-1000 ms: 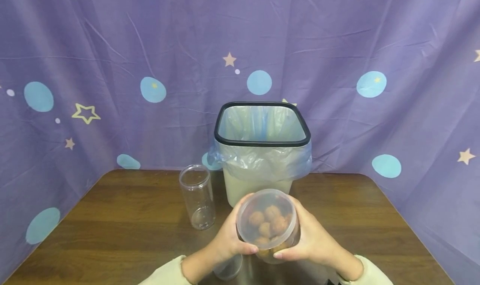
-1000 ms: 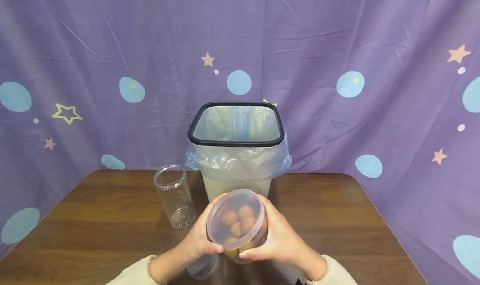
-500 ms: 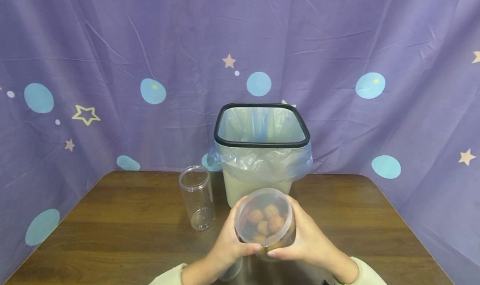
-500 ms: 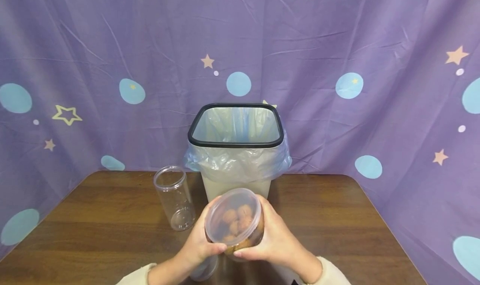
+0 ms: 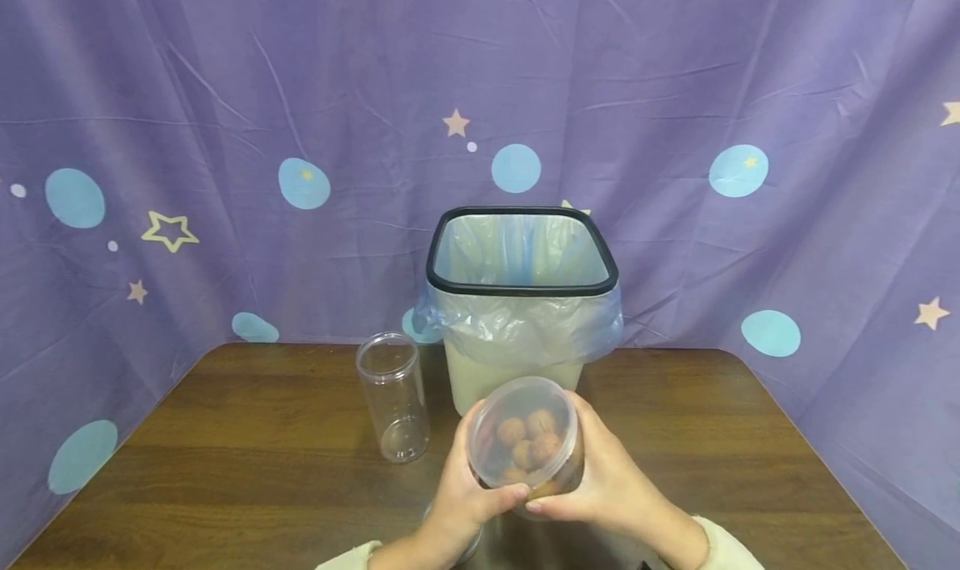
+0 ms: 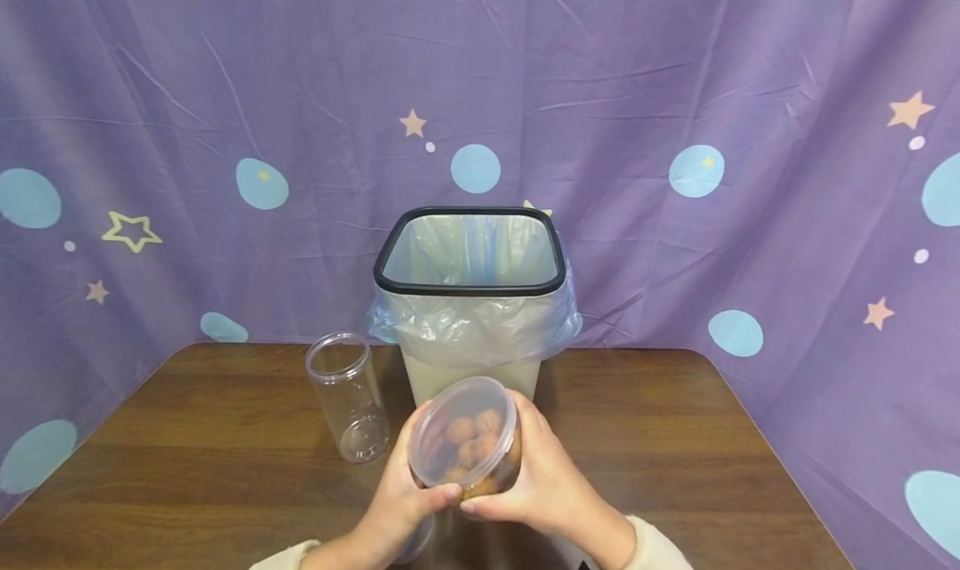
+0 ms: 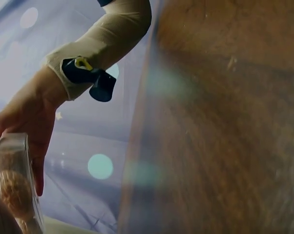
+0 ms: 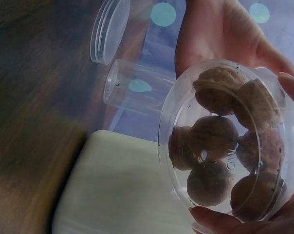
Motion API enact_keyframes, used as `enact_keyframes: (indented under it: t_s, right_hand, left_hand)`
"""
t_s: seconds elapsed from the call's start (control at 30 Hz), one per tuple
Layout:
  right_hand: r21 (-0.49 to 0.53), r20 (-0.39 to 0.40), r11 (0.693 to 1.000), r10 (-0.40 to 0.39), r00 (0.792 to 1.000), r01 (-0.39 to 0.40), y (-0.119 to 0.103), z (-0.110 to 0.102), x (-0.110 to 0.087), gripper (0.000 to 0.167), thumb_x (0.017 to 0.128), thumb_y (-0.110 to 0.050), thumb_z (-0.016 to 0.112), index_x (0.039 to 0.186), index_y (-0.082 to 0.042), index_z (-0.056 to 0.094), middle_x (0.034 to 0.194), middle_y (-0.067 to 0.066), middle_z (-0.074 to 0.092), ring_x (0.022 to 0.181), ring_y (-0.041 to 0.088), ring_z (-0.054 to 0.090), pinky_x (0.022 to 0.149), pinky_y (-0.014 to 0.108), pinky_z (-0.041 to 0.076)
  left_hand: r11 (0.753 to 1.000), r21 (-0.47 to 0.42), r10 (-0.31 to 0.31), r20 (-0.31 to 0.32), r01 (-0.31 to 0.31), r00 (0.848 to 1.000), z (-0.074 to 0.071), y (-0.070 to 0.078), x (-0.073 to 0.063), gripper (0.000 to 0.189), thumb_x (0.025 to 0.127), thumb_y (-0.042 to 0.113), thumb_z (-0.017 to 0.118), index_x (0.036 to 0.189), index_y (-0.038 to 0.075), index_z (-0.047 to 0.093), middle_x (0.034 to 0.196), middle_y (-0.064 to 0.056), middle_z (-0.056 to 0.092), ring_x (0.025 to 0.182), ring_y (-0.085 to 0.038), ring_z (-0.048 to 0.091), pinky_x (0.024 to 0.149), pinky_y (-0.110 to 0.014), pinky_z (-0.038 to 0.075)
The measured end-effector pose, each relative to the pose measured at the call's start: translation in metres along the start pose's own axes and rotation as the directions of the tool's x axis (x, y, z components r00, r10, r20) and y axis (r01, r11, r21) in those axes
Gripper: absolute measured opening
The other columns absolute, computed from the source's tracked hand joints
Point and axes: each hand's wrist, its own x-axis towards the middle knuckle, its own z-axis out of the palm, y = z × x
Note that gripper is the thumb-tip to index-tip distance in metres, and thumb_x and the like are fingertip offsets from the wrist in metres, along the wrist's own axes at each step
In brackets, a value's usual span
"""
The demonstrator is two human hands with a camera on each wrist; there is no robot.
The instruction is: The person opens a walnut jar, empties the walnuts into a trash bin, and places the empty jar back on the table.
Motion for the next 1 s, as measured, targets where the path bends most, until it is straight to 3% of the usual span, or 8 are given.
enact_keyframes:
  t_s: [0.23, 0.5, 0.63, 0.8, 1.0]
  right_hand:
    - [-0.019, -0.030, 1.000, -0.011, 0.999, 0.010, 0.002, 0.005, 0.001, 0.107, 0.058, -0.044, 0.087, 0.142, -0.010, 0.031, 0.134, 0.004, 0.047, 0.116, 0.021, 0.051, 0.093, 0.048, 0.047]
    - [-0.083, -0.078, 0.997, -0.007, 0.997, 0.001, 0.001, 0.011, 0.000, 0.110, 0.055, -0.046, 0.088, 0.141, -0.006, 0.031, 0.136, 0.007, 0.044, 0.119, 0.025, 0.047, 0.092, 0.053, 0.045]
    - [-0.087, -0.089, 0.996, -0.006, 0.996, -0.001, 0.001, 0.014, -0.001, 0.109, 0.058, -0.049, 0.086, 0.141, -0.005, 0.031, 0.136, 0.008, 0.044, 0.119, 0.027, 0.046, 0.090, 0.054, 0.045]
    - [-0.091, -0.094, 0.996, 0.015, 0.995, -0.024, -0.001, 0.019, -0.002, 0.110, 0.060, -0.055, 0.082, 0.142, -0.004, 0.028, 0.138, 0.011, 0.042, 0.120, 0.033, 0.044, 0.089, 0.060, 0.044]
    - [-0.121, -0.122, 0.990, 0.052, 0.991, -0.067, -0.003, 0.024, -0.003, 0.113, 0.056, -0.046, 0.087, 0.142, -0.003, 0.027, 0.139, 0.012, 0.040, 0.122, 0.033, 0.043, 0.091, 0.059, 0.044]
  left_hand:
    - [0.998, 0.055, -0.016, -0.091, 0.022, 0.996, 0.007, -0.003, -0.002, 0.096, 0.072, 0.012, 0.078, 0.146, 0.009, 0.018, 0.144, -0.016, 0.035, 0.130, -0.035, 0.036, 0.105, -0.028, 0.035]
    - [0.997, 0.061, -0.031, -0.131, 0.039, 0.991, 0.011, -0.004, -0.002, 0.095, 0.073, 0.015, 0.078, 0.146, 0.012, 0.019, 0.144, -0.014, 0.035, 0.128, -0.033, 0.037, 0.103, -0.029, 0.037]
    - [0.998, 0.052, -0.018, -0.145, 0.026, 0.989, 0.012, -0.005, -0.002, 0.092, 0.073, 0.015, 0.078, 0.145, 0.011, 0.021, 0.142, -0.015, 0.036, 0.127, -0.034, 0.038, 0.103, -0.035, 0.037]
    - [0.998, 0.033, -0.052, -0.162, 0.058, 0.985, 0.015, -0.005, -0.003, 0.091, 0.075, 0.016, 0.077, 0.145, 0.011, 0.018, 0.143, -0.015, 0.033, 0.128, -0.034, 0.035, 0.103, -0.044, 0.035]
    - [0.995, 0.019, -0.091, -0.173, 0.096, 0.981, 0.018, -0.005, -0.003, 0.093, 0.077, 0.019, 0.076, 0.145, 0.010, 0.013, 0.144, -0.015, 0.029, 0.130, -0.034, 0.032, 0.104, -0.049, 0.035]
